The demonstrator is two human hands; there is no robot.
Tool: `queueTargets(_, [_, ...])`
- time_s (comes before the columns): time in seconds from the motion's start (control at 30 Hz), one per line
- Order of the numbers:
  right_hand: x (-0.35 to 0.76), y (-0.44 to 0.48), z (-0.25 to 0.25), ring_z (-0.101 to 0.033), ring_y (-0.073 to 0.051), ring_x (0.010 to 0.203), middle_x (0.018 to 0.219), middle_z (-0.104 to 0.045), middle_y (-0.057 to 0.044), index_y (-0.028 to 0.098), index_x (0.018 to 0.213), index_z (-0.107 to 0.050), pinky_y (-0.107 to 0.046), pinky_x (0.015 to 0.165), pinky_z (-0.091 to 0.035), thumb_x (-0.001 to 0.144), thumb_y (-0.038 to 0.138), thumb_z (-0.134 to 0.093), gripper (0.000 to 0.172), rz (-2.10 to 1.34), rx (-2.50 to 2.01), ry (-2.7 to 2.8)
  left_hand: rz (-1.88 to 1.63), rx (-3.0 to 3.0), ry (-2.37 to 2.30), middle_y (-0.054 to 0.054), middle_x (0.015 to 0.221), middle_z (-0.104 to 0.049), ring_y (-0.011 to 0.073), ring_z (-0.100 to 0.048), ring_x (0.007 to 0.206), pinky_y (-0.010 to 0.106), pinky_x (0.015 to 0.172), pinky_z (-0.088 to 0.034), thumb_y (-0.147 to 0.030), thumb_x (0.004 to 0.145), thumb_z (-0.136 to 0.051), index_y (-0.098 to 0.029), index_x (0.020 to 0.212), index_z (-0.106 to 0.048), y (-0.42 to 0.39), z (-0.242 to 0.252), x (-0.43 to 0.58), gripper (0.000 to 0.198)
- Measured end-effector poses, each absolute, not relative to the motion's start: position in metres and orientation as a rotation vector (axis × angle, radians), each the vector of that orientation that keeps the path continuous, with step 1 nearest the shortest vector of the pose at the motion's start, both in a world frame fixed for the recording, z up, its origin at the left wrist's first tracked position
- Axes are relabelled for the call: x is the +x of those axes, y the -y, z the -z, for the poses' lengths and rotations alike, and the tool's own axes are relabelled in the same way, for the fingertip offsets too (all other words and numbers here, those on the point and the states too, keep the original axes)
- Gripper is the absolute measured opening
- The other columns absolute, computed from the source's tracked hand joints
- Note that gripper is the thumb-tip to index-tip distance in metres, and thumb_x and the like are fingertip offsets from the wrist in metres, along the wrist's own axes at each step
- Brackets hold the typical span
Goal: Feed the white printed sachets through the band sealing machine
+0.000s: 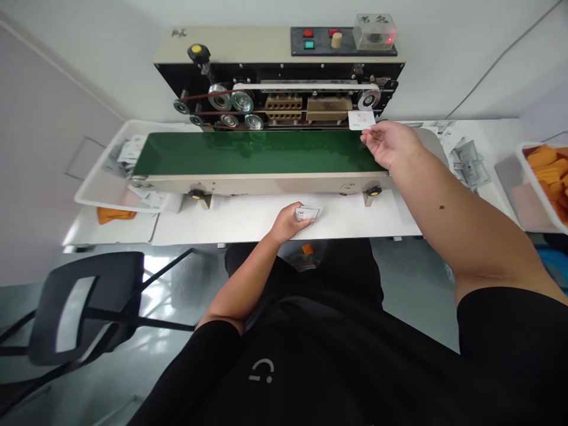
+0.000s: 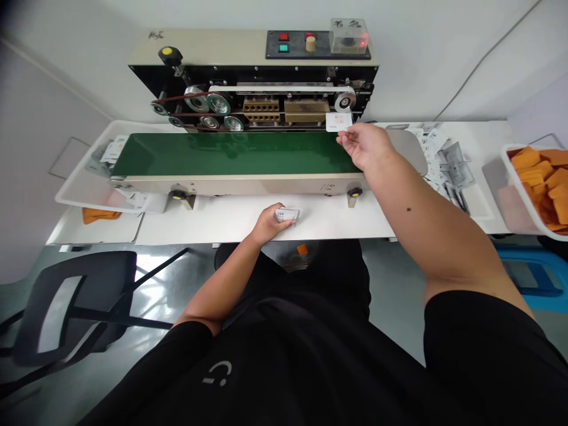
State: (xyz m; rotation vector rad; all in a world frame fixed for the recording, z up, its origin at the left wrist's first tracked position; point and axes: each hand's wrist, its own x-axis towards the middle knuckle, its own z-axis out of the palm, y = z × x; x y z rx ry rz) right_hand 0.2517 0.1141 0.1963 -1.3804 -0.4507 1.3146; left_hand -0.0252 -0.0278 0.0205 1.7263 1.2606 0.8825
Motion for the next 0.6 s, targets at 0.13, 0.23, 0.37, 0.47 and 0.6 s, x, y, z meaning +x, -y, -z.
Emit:
queueTargets(0.13, [0.246,-0.118,-0.187,-0.069,-0.009,0.073,0.081,-0.064,-0.004,0.012,0.093,-0.059,-0.013,0.056,-0.058,0.101,0.017,-0.07,0.013,-1.387,-1.365,0.584,-0.882,1.711,-1.246,-0.001,0.075,-0.06,0.0148,-0.055,0.069,0.025,0.062,-0.038,-0.047,0.078,-0.086,-0.021,0.08,-0.056,0.027,-0.022,-0.025,0.04])
queueTargets(0.23, [0.243,-0.084,-0.177,-0.067,-0.01,0.067,0.077,-0.063,-0.002,0.016,0.098,-0.062,-0.017,0.055,-0.058,0.098,0.032,-0.076,0.021,-1.405,-1.232,0.771,-0.883,1.689,-1.239,-0.002,0.074,-0.059,0.0149,-0.054,0.069,0.025,0.062,-0.037,-0.048,0.077,-0.087,-0.021,0.079,-0.054,0.027,-0.022,-0.026,0.043])
queueTargets(0.37, [0.227,-0.005,-0.135,-0.061,-0.01,0.056,0.075,-0.061,0.002,0.022,0.112,-0.065,-0.02,0.048,-0.048,0.091,0.044,-0.079,0.033,-1.375,-1.151,1.019,-0.922,1.64,-1.2,-0.001,0.077,-0.063,0.0155,-0.057,0.071,0.026,0.065,-0.041,-0.051,0.081,-0.084,-0.021,0.084,-0.056,0.027,-0.021,-0.026,0.041])
queueTargets(0.47, [0.208,0.039,-0.084,-0.058,-0.009,0.058,0.084,-0.063,0.001,0.023,0.115,-0.066,-0.021,0.051,-0.046,0.085,0.043,-0.079,0.039,-1.307,-1.248,1.139,-0.97,1.605,-1.197,0.0,0.082,-0.066,0.0159,-0.059,0.074,0.027,0.07,-0.043,-0.053,0.09,-0.074,-0.021,0.093,-0.058,0.027,-0.02,-0.027,0.037])
queueTargets(0.6, [0.188,0.055,-0.034,-0.056,-0.009,0.067,0.104,-0.066,-0.003,0.023,0.122,-0.067,-0.024,0.06,-0.049,0.083,0.042,-0.077,0.044,-1.261,-1.426,1.255,-0.975,1.585,-1.286,-0.002,0.079,-0.064,0.0149,-0.057,0.072,0.027,0.068,-0.041,-0.055,0.092,-0.073,-0.021,0.095,-0.056,0.027,-0.017,-0.026,0.037])
